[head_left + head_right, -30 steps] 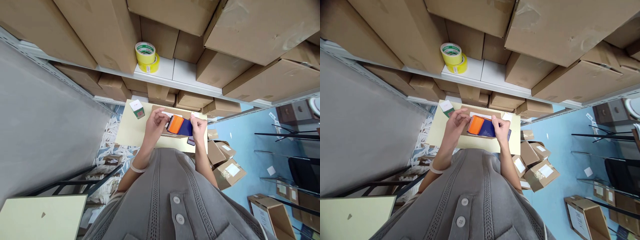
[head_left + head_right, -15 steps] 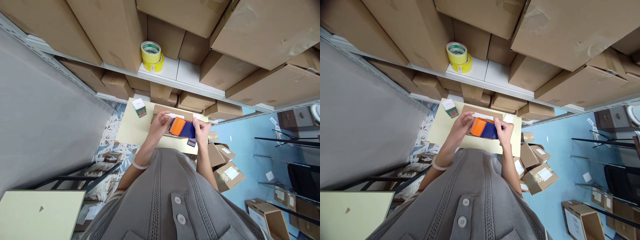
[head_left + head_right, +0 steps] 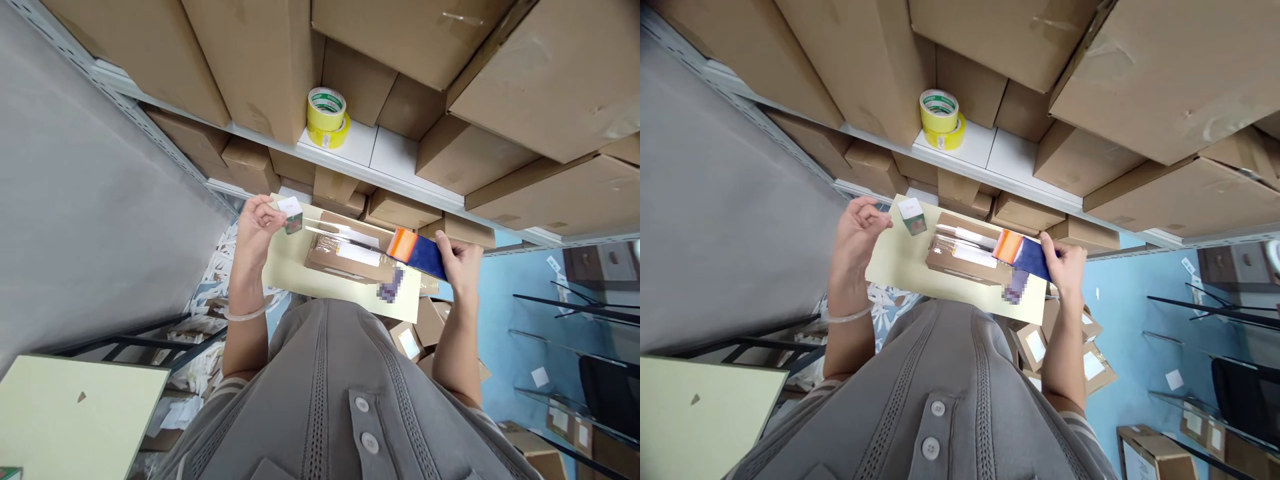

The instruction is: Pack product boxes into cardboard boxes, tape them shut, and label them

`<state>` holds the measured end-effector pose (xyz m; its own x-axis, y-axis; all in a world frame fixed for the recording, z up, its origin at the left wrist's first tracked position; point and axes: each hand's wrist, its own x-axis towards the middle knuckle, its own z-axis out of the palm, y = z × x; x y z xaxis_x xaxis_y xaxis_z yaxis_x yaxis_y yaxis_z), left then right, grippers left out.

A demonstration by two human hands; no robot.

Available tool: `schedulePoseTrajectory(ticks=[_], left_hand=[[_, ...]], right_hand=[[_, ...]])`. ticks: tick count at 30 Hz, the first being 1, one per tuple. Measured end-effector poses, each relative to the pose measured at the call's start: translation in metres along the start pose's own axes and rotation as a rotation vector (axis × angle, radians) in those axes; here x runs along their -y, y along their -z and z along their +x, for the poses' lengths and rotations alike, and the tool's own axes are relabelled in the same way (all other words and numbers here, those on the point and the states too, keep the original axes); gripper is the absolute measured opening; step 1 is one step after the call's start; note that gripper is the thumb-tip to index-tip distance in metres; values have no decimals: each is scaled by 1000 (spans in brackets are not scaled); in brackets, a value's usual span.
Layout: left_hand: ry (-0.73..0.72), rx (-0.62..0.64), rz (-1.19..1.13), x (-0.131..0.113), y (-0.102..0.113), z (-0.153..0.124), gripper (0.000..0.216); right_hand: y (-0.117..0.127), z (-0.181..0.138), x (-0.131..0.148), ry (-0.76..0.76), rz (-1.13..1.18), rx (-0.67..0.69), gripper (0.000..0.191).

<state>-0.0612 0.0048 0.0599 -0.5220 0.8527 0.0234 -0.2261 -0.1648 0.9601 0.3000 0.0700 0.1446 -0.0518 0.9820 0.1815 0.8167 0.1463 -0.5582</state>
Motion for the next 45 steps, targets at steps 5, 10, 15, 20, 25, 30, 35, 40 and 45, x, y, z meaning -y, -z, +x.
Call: schedulePoseTrajectory(ticks=[5, 10, 15, 20, 25, 30, 35, 40, 45], left_hand=[[163, -29, -27, 27, 6, 10, 38], [211, -165, -5, 64, -8, 12, 42], [336, -233, 44, 91, -12, 11, 37], [494, -313, -38, 118, -15, 7, 30], [510, -321, -8, 150, -25, 0, 31], [446, -286, 98, 164, -31, -9, 28], [399, -153, 408, 162, -26, -11, 36], [490, -18, 635, 169, -19, -13, 55], [349, 124, 602, 171, -6, -18, 54]], right_hand=[[0, 16, -9, 14, -79, 64, 66], [-4, 28, 2, 11, -162, 97, 65], [0, 38, 26, 9, -167, 96, 65], [-15, 47, 70, 32, -134, 108, 66], [-36, 52, 101, 17, -120, 139, 65], [-46, 54, 110, 36, -138, 152, 65], [-49, 53, 111, 76, -142, 149, 64], [-51, 51, 114, 79, -107, 160, 63], [-50, 51, 119, 79, -77, 122, 64]])
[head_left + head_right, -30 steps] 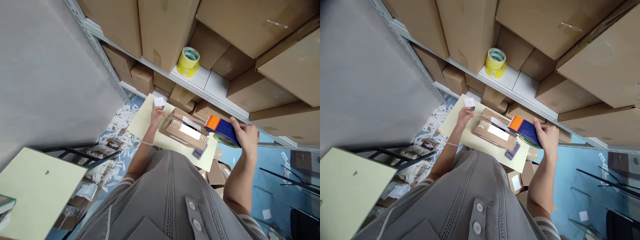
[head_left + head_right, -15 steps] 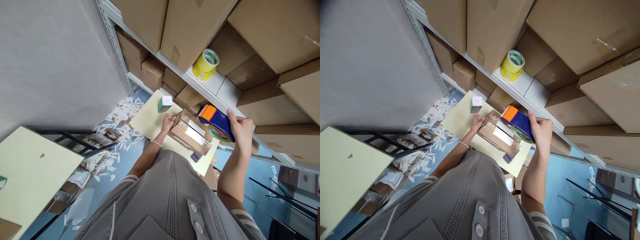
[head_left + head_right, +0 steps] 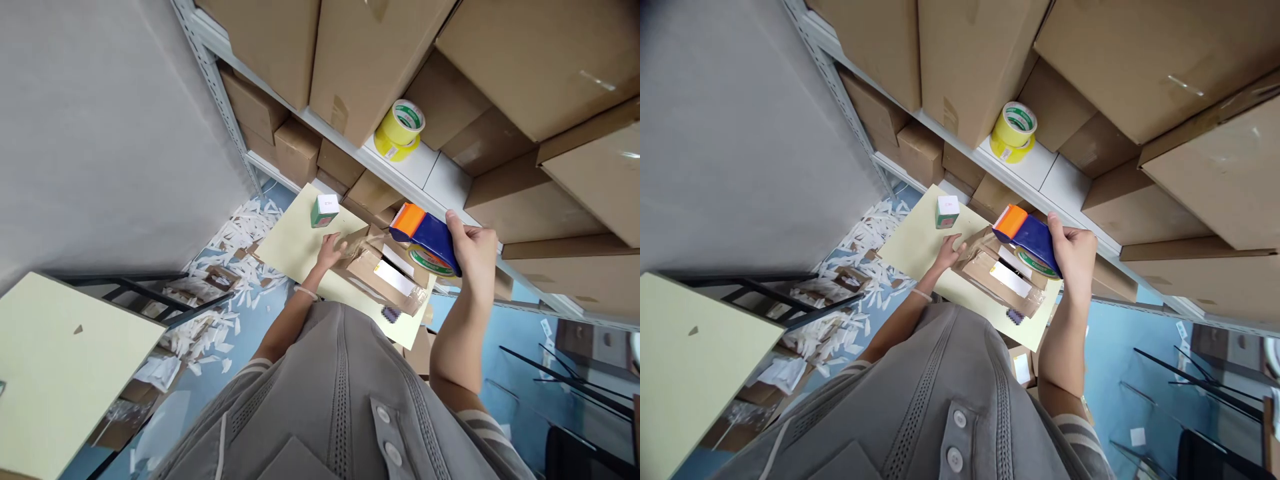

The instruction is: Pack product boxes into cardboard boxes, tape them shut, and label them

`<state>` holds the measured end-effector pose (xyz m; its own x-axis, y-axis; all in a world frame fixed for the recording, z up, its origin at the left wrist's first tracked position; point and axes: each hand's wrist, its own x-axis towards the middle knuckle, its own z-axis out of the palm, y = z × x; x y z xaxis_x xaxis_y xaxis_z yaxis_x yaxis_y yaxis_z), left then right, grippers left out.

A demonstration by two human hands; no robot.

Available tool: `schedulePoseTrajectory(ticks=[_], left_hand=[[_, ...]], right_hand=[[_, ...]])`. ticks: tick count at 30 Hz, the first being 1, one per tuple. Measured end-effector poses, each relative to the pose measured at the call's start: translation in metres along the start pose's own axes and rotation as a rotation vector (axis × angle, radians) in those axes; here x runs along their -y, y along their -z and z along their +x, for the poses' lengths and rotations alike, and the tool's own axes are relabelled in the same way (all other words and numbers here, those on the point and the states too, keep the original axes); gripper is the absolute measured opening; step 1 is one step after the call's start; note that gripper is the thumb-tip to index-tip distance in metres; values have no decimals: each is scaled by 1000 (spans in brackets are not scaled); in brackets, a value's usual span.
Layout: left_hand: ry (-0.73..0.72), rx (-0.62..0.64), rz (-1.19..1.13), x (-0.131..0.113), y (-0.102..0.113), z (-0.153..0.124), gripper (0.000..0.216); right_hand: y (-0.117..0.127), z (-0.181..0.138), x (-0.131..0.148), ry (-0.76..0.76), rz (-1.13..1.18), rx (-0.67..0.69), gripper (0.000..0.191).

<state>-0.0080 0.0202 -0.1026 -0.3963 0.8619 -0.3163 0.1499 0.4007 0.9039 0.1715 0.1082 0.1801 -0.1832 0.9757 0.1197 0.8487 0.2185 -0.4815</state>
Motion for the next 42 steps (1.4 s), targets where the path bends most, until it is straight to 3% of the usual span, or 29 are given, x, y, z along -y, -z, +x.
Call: schedulePoseTrajectory(ticks=[2, 4, 7, 13, 17, 21, 25, 32, 39, 42], left_hand=[[-253, 29, -54, -7, 12, -2, 54], [-494, 149, -65, -19, 25, -2, 60], [-646, 346, 25, -39, 33, 2, 68], [-548, 358, 225, -41, 19, 10, 49], [-508, 375, 249, -36, 21, 8, 45], [-501, 394, 259, -41, 28, 3, 42], [-476, 426, 318, -46, 30, 3, 44], [-466, 448, 433, -46, 27, 10, 44], [-454, 398, 526, -36, 26, 18, 50], [-420, 397, 630, -28, 23, 13, 48]], right_hand=[[-1, 0, -1, 13, -9, 6, 64], [-2, 1, -2, 29, -12, 10, 64], [-4, 1, -4, 49, -9, 12, 65], [2, -4, -10, 63, -84, 8, 67], [13, -5, -31, 55, -201, 27, 70], [20, -8, -70, 47, -383, 76, 74], [11, -21, -113, -7, -505, 135, 79], [-13, -53, -172, -83, -425, 213, 85], [34, -82, -251, -238, -478, 171, 86], [39, -97, -274, -262, -480, 180, 84]])
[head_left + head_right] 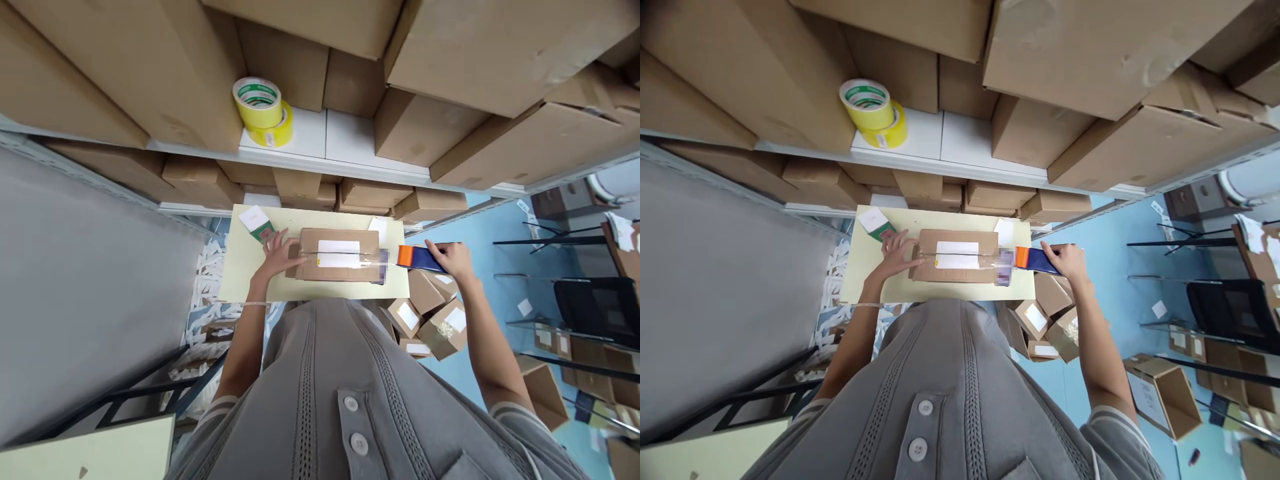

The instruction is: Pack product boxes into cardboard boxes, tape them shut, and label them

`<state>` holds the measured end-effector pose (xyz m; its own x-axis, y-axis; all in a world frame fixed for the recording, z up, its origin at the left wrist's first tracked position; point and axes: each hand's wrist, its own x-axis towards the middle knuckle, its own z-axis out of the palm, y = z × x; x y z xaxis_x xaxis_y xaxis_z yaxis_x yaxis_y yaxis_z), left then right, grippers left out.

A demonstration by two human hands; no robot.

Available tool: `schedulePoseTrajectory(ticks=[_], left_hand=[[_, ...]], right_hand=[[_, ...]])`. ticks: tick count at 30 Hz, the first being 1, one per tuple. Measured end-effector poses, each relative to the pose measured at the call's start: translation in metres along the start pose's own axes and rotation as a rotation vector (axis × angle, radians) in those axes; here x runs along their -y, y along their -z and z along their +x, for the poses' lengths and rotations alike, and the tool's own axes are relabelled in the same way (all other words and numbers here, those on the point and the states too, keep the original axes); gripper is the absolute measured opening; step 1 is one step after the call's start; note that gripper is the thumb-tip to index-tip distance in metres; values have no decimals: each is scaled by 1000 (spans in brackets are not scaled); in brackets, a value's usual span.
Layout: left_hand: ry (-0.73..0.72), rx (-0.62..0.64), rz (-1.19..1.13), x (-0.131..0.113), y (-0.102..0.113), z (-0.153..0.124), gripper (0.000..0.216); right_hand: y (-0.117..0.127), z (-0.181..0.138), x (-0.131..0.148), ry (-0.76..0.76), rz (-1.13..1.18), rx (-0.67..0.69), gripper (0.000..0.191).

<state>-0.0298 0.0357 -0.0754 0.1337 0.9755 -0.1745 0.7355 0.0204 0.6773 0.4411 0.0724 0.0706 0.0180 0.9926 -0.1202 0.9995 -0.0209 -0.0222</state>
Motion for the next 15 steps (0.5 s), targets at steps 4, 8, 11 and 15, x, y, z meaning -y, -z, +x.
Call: schedulePoseTrajectory(ticks=[4, 8, 11, 15], left_hand=[[17, -80, 55, -3, -8, -9, 46], [10, -102, 92, -10, -8, -17, 52], [-6, -62, 115, -14, -8, -23, 52], [-81, 124, 156, -19, -5, -32, 63]], right_hand=[[-28, -9, -5, -67, 113, -8, 85], [-50, -13, -4, -81, 184, 5, 85], [-57, -13, -2, -79, 142, 36, 85], [-64, -7, 4, -99, 43, 108, 81]])
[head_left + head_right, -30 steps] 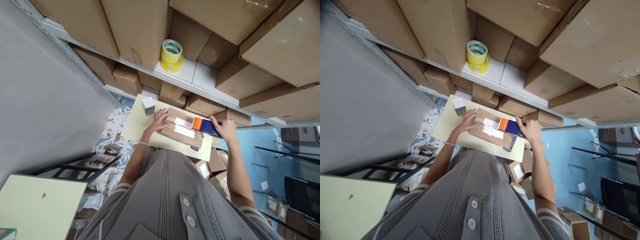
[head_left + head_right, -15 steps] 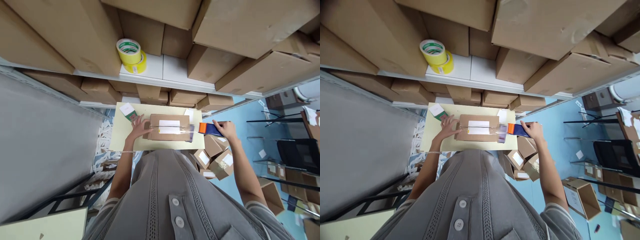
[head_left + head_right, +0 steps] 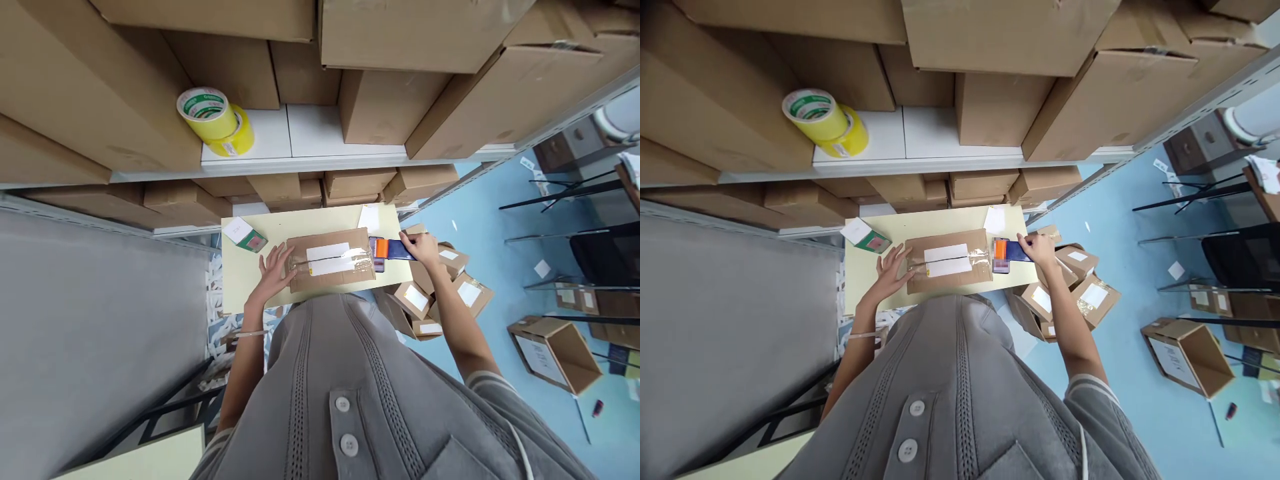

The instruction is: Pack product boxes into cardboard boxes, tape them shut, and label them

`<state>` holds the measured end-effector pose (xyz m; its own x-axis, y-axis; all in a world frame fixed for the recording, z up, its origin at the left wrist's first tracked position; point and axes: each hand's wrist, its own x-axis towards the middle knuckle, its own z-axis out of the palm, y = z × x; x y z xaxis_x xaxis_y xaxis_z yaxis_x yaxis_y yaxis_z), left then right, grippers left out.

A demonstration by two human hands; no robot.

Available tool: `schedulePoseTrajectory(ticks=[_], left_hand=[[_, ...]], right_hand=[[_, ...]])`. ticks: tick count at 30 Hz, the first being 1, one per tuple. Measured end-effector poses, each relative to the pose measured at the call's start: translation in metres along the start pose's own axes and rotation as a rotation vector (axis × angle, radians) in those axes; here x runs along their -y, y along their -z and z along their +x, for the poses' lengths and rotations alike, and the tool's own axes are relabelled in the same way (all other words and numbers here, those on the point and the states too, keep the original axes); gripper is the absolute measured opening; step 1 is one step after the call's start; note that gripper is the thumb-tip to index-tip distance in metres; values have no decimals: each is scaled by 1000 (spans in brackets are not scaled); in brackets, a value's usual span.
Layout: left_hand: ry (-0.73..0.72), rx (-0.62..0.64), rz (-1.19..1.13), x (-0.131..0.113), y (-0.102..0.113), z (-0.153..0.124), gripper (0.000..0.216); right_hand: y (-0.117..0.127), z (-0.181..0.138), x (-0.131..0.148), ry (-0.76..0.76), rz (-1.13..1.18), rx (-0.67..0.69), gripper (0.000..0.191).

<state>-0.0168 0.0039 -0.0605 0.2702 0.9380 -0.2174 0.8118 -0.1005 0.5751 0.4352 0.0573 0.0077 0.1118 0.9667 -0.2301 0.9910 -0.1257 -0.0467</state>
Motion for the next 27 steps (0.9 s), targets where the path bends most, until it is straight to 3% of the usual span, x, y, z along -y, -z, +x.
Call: schedulePoseTrajectory(ticks=[4, 8, 13, 16, 21, 27], left_hand=[[-35, 142, 56, -9, 9, -6, 67], [9, 56, 96, -39, 7, 2, 65], [-222, 16, 139, -101, -28, 33, 78], [-322, 24, 152, -122, -58, 52, 81], [-188, 1, 172, -115, -89, 63, 70], [-187, -19, 168, -107, -94, 61, 67]], right_hand=[[-6, 8, 7, 19, -72, 21, 73], [-9, 13, 16, 66, -93, 44, 64], [-18, 14, 41, 133, -67, 98, 63], [-30, 13, 63, 165, -101, 148, 61], [-48, 11, 81, 187, -119, 223, 60], [-58, 11, 67, 203, -94, 209, 61]])
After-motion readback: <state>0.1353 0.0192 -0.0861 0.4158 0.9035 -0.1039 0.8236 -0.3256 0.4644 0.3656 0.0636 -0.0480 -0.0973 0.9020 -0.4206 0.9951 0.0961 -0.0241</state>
